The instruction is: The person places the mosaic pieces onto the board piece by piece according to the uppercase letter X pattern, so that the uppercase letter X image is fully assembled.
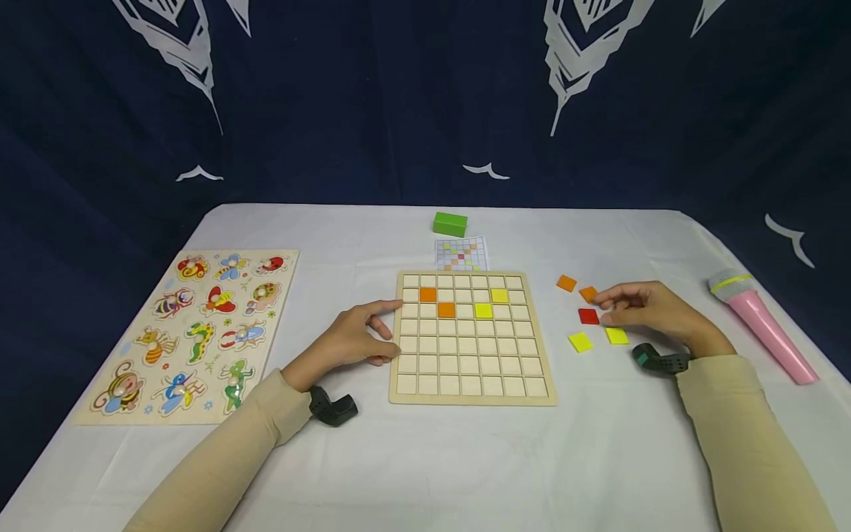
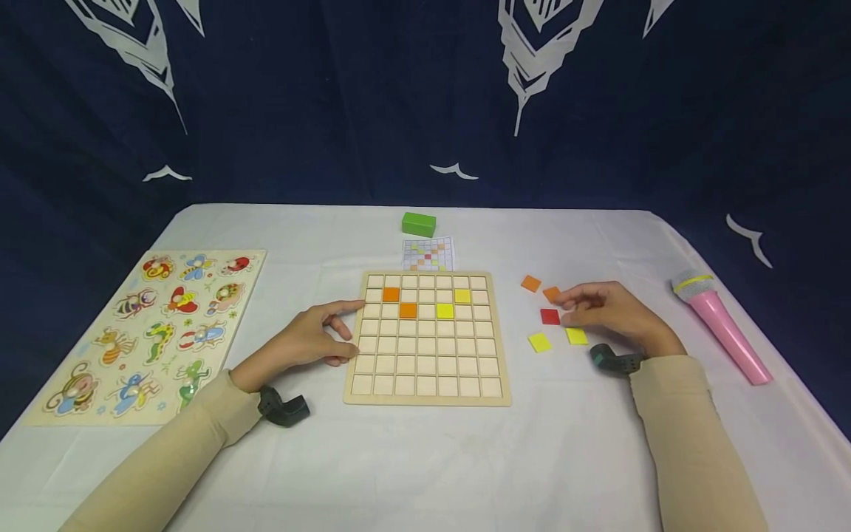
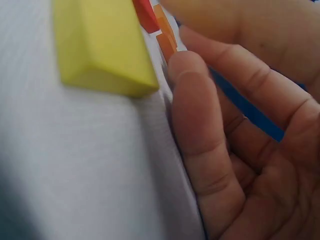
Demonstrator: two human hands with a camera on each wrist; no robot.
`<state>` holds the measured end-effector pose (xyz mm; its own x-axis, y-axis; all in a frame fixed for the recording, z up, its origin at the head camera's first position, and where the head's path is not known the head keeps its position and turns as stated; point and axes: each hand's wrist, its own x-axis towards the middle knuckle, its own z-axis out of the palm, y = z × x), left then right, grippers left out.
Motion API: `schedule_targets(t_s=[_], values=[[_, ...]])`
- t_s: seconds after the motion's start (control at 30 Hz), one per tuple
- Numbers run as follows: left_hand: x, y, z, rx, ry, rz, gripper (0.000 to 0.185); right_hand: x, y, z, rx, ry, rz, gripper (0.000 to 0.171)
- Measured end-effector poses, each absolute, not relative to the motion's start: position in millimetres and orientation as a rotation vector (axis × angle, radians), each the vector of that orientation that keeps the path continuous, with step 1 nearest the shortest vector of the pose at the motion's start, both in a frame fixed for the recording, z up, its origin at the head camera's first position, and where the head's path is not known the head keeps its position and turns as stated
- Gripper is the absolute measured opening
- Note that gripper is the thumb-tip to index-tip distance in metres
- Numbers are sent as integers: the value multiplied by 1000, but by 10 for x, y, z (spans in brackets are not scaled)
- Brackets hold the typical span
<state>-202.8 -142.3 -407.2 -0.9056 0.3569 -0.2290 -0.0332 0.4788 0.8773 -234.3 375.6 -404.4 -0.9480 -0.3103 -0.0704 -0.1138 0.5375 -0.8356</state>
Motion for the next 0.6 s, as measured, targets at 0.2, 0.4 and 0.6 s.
schedule_targets(t_s=[0.2, 0.4, 0.6], values=[[-2028, -1417, -4070, 258, 2344, 1406, 84, -2330, 3718, -4036, -415, 2609, -1294, 32], [-2027, -1415, -4063, 255, 2341, 1408, 84, -2330, 3652, -4006, -402, 2634, -1219, 34], [-2027, -1410, -4062, 253, 2338, 1408, 85, -2326, 3635, -4028, -427, 2662, -1216, 31]])
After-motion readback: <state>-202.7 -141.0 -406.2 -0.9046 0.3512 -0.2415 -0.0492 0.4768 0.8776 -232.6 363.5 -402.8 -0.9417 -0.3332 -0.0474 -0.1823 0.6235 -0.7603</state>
